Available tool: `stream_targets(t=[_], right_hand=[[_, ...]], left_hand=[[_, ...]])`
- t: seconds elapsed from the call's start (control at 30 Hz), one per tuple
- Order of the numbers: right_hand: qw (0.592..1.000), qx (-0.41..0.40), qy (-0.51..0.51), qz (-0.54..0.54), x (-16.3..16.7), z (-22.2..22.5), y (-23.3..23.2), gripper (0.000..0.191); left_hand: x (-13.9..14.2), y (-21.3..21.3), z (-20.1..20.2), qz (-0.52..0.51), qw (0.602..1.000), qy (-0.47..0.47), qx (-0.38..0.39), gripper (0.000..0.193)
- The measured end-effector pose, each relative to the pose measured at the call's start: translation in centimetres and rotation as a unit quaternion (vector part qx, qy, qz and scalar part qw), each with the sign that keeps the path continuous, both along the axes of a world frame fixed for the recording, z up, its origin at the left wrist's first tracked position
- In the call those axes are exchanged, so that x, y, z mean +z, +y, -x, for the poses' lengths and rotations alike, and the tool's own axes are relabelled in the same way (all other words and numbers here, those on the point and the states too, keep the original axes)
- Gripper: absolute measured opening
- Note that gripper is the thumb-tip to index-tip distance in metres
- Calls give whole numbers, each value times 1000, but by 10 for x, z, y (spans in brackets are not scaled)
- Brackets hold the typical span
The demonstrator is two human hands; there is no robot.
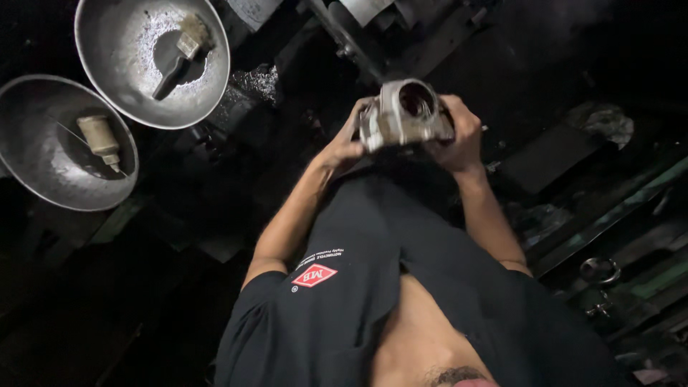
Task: The person holds a metal engine part and repeatedly presses it against a rotating grinding wheel to smooth its surfaces. They rotate the part to grind different sides and edges, then briefly inspect it before continuing.
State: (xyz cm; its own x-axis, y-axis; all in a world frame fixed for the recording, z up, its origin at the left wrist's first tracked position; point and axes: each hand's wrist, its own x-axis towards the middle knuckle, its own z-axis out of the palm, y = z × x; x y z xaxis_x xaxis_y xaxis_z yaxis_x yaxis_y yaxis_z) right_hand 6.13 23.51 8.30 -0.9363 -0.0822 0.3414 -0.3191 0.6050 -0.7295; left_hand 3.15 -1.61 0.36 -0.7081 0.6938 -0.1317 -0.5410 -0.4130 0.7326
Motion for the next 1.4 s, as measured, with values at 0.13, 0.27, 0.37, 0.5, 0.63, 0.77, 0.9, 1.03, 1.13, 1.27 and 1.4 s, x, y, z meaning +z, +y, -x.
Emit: stream_targets(t=[0.13,0.27,0.37,0.5,0.63,0.77,0.9,1.03,1.13,1.27,1.4], right_hand=[[989,-63,-135,-19,-18,9,-5,61],[988,-89,-124,-31,-30,19,-13,58],[976,-115,-174,-56,-29,25,-14,58],[962,-132,-224,-88,-24,33,-14,59],[948,-153,-259,-102,-20,40,-17,63],[958,-160,-222,-81,-20,39,-21,60],[954,-169,-237,-74,-22,37,-24,60],[949,-172,-259,-58,-24,38,-24,59],[950,-179,-250,-59,-25,37,-23,58],[952,-177,-245,-47,-27,35,-21,58],[938,-186,-288,-56,-36,35,-18,63]], left_hand=[[-20,15,-5,-87,969,-228,47,96],[-45,18,0,-95,940,-322,61,72],[-53,20,6,-159,934,-311,72,68],[-49,23,15,-129,939,-314,58,75],[-44,25,27,-128,936,-324,47,75],[-49,25,36,-145,926,-349,20,74],[-53,24,42,-136,924,-357,17,73],[-53,24,45,-125,922,-365,9,72],[-51,26,45,-139,914,-381,2,72],[-54,27,44,-130,917,-377,1,75],[-58,26,45,-133,916,-378,-11,75]])
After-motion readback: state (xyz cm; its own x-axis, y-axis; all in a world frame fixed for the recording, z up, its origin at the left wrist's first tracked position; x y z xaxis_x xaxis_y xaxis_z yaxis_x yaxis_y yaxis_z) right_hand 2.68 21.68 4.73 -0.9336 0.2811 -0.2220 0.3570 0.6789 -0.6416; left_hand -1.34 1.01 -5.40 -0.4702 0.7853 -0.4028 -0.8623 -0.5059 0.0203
